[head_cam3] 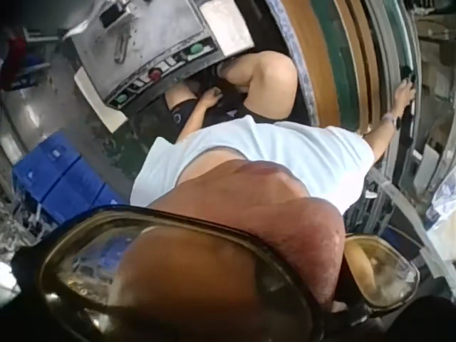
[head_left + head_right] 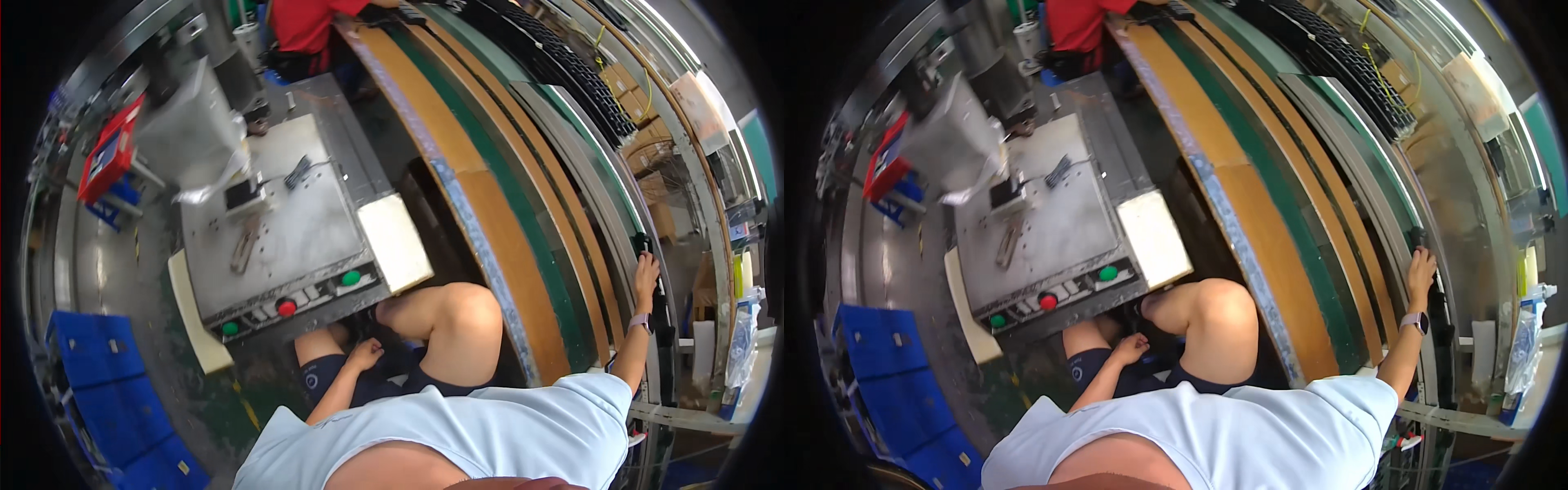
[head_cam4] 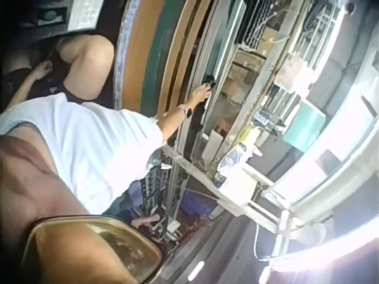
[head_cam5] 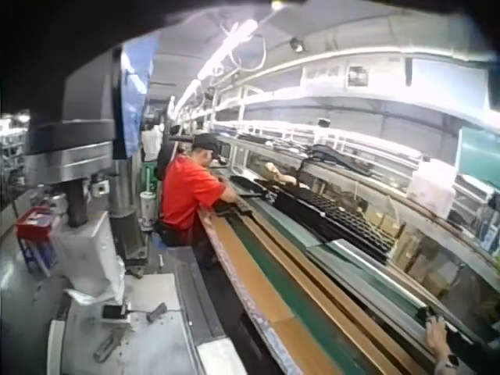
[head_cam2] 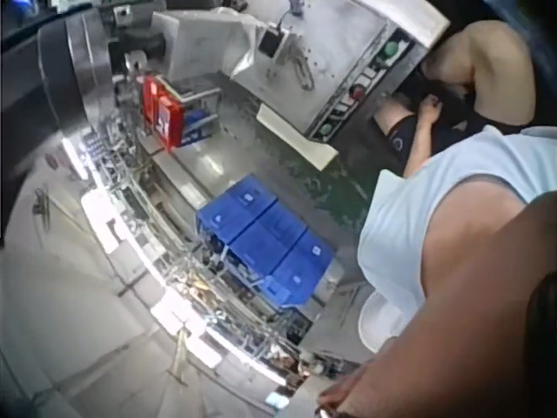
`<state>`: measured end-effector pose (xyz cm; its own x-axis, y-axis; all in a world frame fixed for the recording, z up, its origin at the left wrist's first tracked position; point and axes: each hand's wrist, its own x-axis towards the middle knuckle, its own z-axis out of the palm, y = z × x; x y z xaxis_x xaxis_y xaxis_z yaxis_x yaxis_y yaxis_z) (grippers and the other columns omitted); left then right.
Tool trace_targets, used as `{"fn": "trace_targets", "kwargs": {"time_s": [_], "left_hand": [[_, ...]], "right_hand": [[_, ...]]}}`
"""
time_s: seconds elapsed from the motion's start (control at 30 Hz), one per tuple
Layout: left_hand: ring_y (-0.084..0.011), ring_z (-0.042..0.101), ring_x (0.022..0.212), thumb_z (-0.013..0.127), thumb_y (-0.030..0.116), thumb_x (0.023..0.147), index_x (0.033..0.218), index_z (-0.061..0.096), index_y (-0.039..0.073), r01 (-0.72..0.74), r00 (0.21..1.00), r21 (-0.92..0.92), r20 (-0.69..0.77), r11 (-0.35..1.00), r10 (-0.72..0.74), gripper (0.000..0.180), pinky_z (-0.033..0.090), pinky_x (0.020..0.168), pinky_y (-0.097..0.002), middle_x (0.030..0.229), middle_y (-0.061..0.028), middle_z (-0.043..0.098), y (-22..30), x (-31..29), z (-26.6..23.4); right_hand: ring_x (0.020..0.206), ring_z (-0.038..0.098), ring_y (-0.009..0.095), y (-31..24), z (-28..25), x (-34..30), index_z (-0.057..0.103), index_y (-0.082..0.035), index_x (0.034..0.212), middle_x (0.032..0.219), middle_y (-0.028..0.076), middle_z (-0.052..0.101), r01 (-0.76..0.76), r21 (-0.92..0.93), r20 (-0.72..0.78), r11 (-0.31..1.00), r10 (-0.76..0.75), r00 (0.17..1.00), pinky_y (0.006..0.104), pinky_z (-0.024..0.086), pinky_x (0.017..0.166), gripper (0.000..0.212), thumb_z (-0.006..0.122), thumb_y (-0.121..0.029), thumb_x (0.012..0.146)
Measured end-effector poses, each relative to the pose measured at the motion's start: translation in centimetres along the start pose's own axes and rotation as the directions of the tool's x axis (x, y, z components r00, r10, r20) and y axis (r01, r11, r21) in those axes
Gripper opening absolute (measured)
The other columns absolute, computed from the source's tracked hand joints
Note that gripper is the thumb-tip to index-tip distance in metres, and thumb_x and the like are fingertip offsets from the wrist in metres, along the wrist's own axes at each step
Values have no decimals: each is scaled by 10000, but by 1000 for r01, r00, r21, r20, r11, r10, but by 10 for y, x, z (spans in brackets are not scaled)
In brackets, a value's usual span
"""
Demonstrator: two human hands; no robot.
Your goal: Assemble electronic parts by taking components from a conveyor belt and using a press machine.
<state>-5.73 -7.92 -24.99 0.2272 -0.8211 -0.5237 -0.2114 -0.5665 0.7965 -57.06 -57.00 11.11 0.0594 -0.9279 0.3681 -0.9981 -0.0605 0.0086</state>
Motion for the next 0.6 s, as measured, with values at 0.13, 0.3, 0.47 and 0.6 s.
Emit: {"fn": "trace_targets", "kwargs": {"time_s": [0.13,0.3,0.47,0.6], "left_hand": [[-262,657,754,661,185,815,960,656,35,-80,995,166,-47,983,89,209,516,691,-348,835,-107,695,0,13,-6],[-284,660,766,649,185,814,948,665,31,-78,994,97,-69,992,85,205,518,690,-359,840,-115,698,0,18,-12],[-314,661,781,632,164,793,946,668,28,-155,986,226,-18,962,163,208,518,693,-376,862,-119,703,6,16,-16],[-328,660,792,620,149,772,943,669,26,-258,959,336,-27,906,283,216,516,701,-390,880,-117,707,13,-3,-19]], "right_hand": [[1099,491,394,-17,0,-1,545,-151,1199,1241,151,490,-73,-45,-29,996,71,997,542,421,908,319,430,-347,975],[1099,498,361,-38,-1,-4,554,-160,1189,1223,125,494,-66,-117,-351,991,21,936,578,413,892,316,537,-352,937],[1073,501,315,-172,-68,-71,605,-129,1097,1165,99,515,375,285,-475,882,-210,855,459,423,897,210,594,-199,899],[1086,511,256,-284,-183,-142,634,-109,1050,1154,75,539,687,440,-642,578,-333,691,381,419,912,161,596,-97,894]]}}
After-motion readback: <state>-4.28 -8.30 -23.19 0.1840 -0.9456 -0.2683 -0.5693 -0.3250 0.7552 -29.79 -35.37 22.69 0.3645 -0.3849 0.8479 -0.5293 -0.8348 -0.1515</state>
